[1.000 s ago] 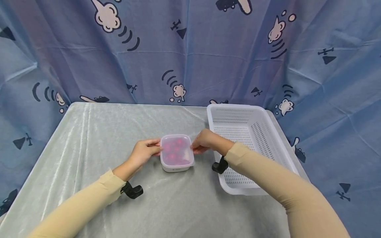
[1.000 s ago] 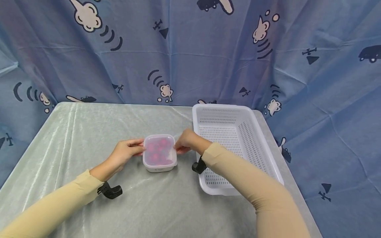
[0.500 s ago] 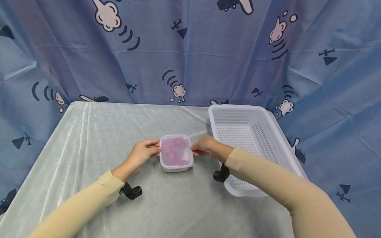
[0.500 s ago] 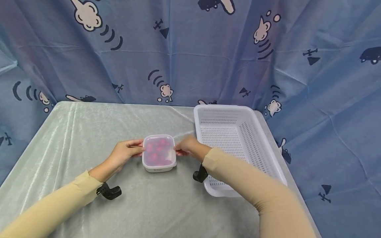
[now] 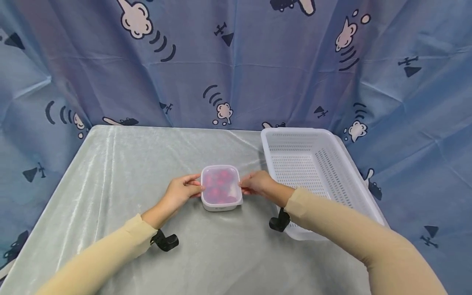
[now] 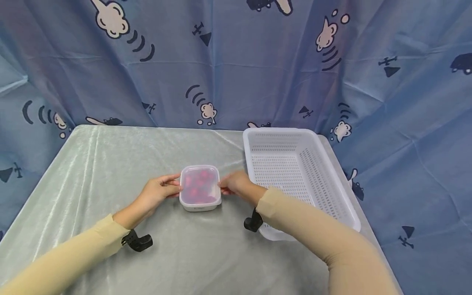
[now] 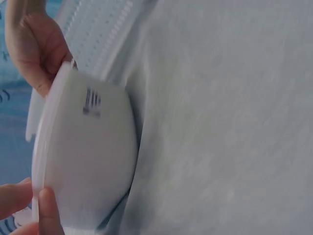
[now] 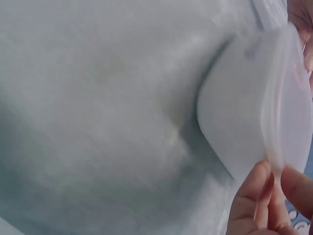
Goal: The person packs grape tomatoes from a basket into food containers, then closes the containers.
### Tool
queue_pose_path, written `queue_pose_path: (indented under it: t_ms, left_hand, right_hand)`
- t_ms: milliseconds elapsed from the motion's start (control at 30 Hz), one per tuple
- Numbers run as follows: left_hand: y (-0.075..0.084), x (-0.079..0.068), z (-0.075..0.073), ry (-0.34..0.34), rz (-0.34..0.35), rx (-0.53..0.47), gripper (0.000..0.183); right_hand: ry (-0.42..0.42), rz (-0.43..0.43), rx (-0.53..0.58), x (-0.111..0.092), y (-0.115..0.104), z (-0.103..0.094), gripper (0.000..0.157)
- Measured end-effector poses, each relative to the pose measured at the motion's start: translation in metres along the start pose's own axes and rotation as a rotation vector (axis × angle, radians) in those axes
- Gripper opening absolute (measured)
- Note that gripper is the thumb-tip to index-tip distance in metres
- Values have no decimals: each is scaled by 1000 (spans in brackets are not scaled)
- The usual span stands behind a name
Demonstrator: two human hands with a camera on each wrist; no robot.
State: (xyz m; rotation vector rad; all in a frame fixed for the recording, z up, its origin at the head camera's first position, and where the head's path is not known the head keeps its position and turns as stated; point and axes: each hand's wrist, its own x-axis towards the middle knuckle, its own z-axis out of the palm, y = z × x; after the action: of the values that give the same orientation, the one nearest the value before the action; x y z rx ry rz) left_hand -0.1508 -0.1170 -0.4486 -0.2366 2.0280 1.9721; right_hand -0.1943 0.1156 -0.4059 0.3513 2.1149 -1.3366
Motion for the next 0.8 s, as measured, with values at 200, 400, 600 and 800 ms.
queue_pose_path:
  t_ms: [200,400,600,800]
  left_hand:
    - [-5,-17,4,-21,-1,-17,60]
    - [-4,-22,6,-22,16,-7,61]
    - [-1,-18,4,-17,11,16,58]
    - [0,8,-7,11,-43,9,45]
  right_hand:
    - [6,-4,-48,-15,7,2,21]
    - [26,-44,-43,-22,12,4,27]
    - [61,-64,-65,-19,6,3,24]
    - [167,-105,51,6,-8,-1,23]
